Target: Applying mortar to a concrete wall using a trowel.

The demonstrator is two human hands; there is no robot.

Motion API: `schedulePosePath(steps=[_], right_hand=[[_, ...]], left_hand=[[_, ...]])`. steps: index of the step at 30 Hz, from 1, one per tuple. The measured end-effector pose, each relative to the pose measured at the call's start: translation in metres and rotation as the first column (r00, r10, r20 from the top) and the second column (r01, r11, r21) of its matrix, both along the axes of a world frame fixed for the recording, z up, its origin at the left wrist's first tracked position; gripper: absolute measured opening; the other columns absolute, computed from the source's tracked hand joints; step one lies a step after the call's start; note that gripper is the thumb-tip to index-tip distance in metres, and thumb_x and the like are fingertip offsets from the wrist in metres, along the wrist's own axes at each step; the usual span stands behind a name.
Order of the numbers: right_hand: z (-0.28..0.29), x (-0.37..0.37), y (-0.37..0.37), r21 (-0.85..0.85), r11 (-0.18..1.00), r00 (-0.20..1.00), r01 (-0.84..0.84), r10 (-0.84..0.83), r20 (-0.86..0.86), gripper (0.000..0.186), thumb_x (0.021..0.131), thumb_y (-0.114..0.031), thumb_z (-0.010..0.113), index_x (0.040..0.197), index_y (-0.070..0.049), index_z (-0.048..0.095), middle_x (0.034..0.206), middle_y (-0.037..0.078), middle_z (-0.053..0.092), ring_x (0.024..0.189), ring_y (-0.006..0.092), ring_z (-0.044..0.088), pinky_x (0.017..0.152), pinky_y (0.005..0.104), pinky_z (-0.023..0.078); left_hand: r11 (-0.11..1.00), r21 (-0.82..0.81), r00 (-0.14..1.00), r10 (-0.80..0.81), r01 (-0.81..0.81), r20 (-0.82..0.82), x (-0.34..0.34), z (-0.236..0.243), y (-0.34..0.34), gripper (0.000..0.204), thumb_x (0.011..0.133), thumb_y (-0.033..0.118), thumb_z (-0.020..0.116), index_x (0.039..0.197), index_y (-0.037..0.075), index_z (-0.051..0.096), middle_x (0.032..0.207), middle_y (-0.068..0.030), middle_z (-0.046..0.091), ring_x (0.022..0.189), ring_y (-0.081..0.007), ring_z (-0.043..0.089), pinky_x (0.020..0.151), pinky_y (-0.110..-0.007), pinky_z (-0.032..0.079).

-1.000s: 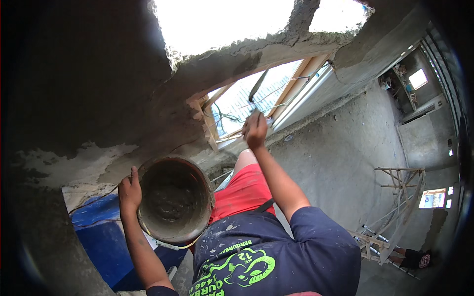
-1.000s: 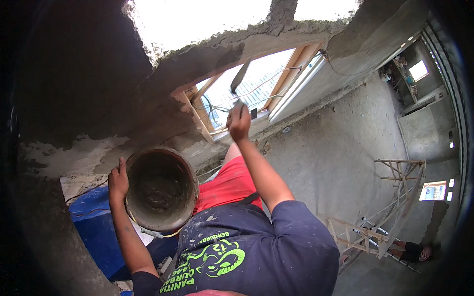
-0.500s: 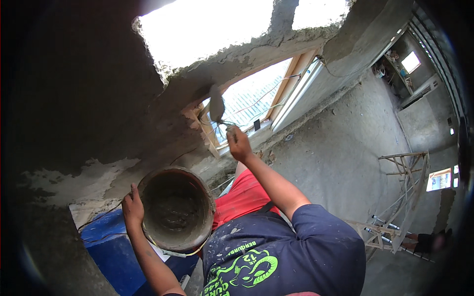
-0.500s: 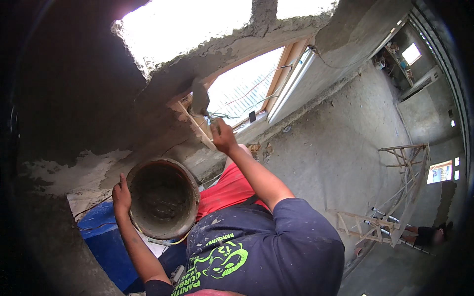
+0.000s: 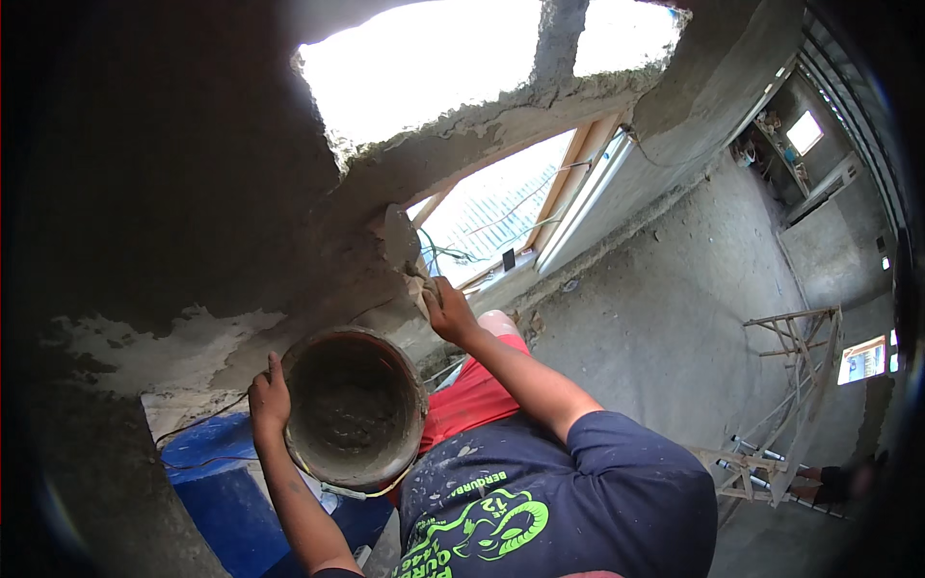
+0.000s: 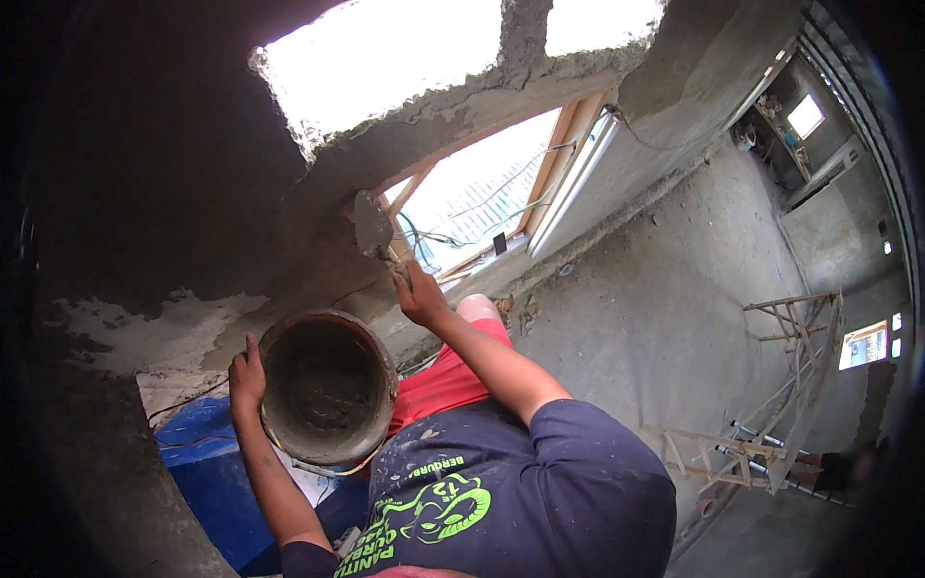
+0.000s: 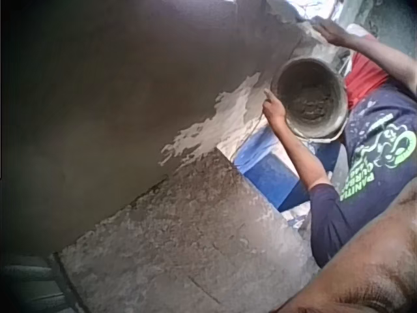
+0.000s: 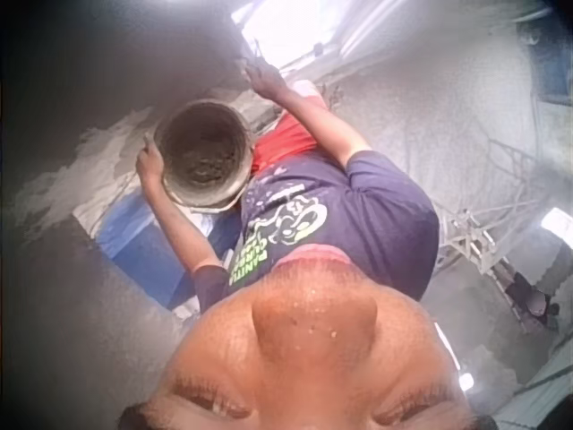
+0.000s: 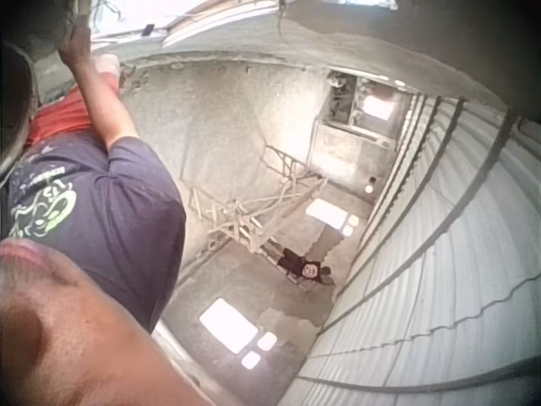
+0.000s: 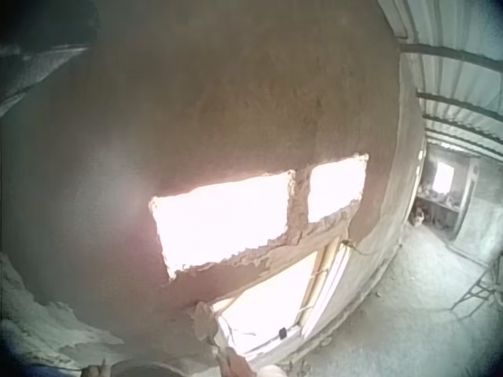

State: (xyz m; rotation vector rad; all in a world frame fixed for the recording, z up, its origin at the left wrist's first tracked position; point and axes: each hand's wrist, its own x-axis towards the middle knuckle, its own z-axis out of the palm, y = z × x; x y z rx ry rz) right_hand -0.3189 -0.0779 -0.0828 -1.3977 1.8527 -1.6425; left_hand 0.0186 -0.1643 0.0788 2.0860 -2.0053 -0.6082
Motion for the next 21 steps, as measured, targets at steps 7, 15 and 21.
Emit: schedulePosePath(steps=[7, 15, 21], right_hand=[[0.043, -0.077, -0.044, -0.139, 0.928, 0.922, 0.344, -0.307, 0.236, 0.02, 0.104, -0.017, 0.048, 0.096, 0.0, 0.051, 0.069, 0.021, 0.057, 0.062, 0.0436, 0.057, 0.054, 0.0451, 0.041], [0.0, 0.025, -0.032, 0.116, 0.984, 0.977, -0.132, 0.149, -0.155, 0.026, 0.099, -0.022, 0.055, 0.11, 0.0, 0.048, 0.087, 0.032, 0.062, 0.081, 0.0565, 0.058, 0.069, 0.0621, 0.043], [-0.042, 0.028, 0.062, 0.178, 0.929, 0.889, -0.324, 0.234, 0.394, 0.029, 0.1, -0.032, 0.061, 0.106, -0.005, 0.052, 0.072, 0.015, 0.061, 0.062, 0.0324, 0.061, 0.054, 0.0442, 0.048]], left_hand=[[0.996, 0.071, 0.996, -0.039, 0.044, -0.074, 0.004, 0.01, 0.007, 0.081, 0.103, 0.063, 0.036, 0.095, -0.011, 0.067, 0.099, -0.0359, 0.065, 0.101, -0.053, 0.06, 0.087, -0.053, 0.046], [1.0, -0.022, 0.995, 0.004, -0.006, -0.096, 0.016, -0.003, 0.007, 0.078, 0.103, 0.061, 0.039, 0.103, -0.012, 0.068, 0.107, -0.0342, 0.067, 0.108, -0.0502, 0.061, 0.092, -0.05, 0.047], [1.0, 0.0, 0.996, -0.008, 0.008, -0.089, 0.016, -0.007, 0.009, 0.074, 0.103, 0.059, 0.04, 0.101, -0.008, 0.07, 0.109, -0.0341, 0.066, 0.111, -0.0512, 0.059, 0.094, -0.053, 0.046]])
